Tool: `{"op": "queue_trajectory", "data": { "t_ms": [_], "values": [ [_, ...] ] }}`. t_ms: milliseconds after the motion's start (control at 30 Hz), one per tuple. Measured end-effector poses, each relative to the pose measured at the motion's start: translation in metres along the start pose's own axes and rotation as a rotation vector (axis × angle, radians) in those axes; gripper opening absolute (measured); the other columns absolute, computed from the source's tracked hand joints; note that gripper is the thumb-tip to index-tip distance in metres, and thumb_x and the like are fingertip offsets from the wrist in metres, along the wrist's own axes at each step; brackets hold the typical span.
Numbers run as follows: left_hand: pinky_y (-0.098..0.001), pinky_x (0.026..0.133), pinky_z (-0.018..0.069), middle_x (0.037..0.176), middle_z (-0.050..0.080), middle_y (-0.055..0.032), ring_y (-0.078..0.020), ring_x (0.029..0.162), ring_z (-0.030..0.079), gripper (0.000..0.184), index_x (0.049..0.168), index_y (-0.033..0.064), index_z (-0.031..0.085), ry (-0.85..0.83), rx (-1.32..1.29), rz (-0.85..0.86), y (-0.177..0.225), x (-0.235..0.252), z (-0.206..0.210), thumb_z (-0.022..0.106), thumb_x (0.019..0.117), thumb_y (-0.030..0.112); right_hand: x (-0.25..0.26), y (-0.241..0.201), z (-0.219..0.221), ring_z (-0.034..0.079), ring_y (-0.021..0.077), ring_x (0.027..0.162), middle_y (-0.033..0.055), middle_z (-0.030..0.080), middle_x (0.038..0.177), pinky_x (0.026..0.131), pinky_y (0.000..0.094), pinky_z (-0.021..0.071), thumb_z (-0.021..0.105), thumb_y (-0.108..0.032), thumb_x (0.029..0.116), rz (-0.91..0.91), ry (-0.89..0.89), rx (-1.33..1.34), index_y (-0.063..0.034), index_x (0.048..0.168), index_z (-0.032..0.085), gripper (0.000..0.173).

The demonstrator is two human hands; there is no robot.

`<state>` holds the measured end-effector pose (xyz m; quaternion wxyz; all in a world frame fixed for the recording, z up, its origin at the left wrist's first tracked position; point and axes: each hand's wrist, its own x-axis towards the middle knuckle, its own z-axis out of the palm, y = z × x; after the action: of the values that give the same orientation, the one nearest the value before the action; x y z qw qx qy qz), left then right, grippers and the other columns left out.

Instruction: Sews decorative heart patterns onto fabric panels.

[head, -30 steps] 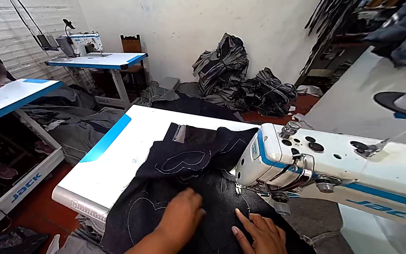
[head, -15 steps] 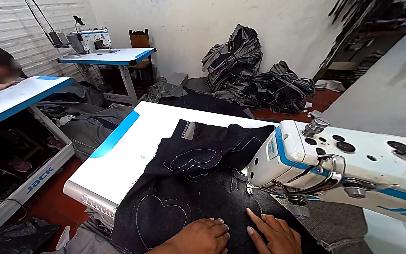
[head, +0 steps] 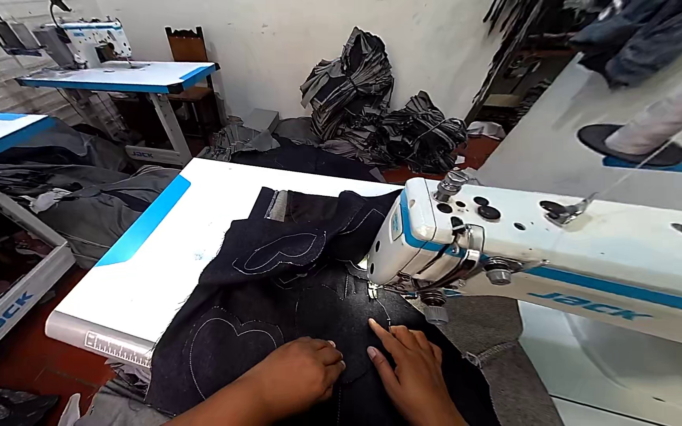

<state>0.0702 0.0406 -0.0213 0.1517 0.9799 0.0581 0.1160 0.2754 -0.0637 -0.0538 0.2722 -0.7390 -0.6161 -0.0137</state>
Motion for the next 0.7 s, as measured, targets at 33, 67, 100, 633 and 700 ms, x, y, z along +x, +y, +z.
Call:
{"op": "queue_trajectory", "data": {
  "t_ms": [33,67,100,633,700],
  "values": [
    [-0.0399,0.097,0.0567,0.116,0.075,-0.0155,-0.0312,0.114,0.071,0.024,0.111,-0.002,0.074,0.083,0.062,0.059,-0.004,-0.003,0.008,0.055,0.0994,0.009,0.0,0.0,0.0,0.065,0.0418,0.101,0.0162,0.071,0.104,0.087,0.0637,0.0449,0.049,-0.032,0.0973,0.007,-0.007,0.001,-0.0092,0.127,0.073,0.045],
    [-0.0381,0.097,0.0568,0.115,0.075,-0.0154,-0.0303,0.113,0.072,0.024,0.111,-0.0019,0.073,0.133,0.095,0.092,-0.006,-0.005,0.013,0.056,0.0984,0.009,0.0,0.0,0.0,0.065,0.0417,0.102,0.0165,0.071,0.104,0.087,0.0637,0.0447,0.049,-0.032,0.0973,0.014,-0.012,0.004,-0.0089,0.128,0.073,0.045],
    [-0.0379,0.099,0.0558,0.117,0.075,-0.0164,-0.0309,0.115,0.071,0.025,0.113,-0.0026,0.072,0.142,0.092,0.098,-0.006,-0.007,0.015,0.057,0.0973,0.008,0.0,0.0,0.0,0.065,0.0413,0.102,0.0166,0.071,0.104,0.087,0.0635,0.0449,0.048,-0.032,0.0972,0.016,-0.012,0.003,-0.0083,0.128,0.073,0.046],
    [-0.0422,0.109,0.0491,0.118,0.075,-0.0139,-0.0318,0.121,0.068,0.021,0.109,0.0007,0.076,0.24,-0.059,0.04,0.003,-0.019,0.027,0.061,0.0952,0.004,-0.001,-0.002,-0.014,0.062,0.0479,0.105,0.0233,0.069,0.106,0.09,0.0672,0.0418,0.056,-0.022,0.0956,0.031,-0.115,0.069,-0.0022,0.13,0.07,0.042],
    [-0.041,0.109,0.0494,0.118,0.075,-0.0133,-0.0311,0.12,0.068,0.021,0.109,0.0016,0.076,0.256,-0.02,0.056,0.003,-0.02,0.029,0.06,0.096,0.004,0.0,-0.004,-0.016,0.062,0.0486,0.106,0.0244,0.069,0.106,0.09,0.0675,0.0415,0.057,-0.021,0.0953,0.036,-0.125,0.073,-0.0013,0.13,0.07,0.042]
  ]
}}
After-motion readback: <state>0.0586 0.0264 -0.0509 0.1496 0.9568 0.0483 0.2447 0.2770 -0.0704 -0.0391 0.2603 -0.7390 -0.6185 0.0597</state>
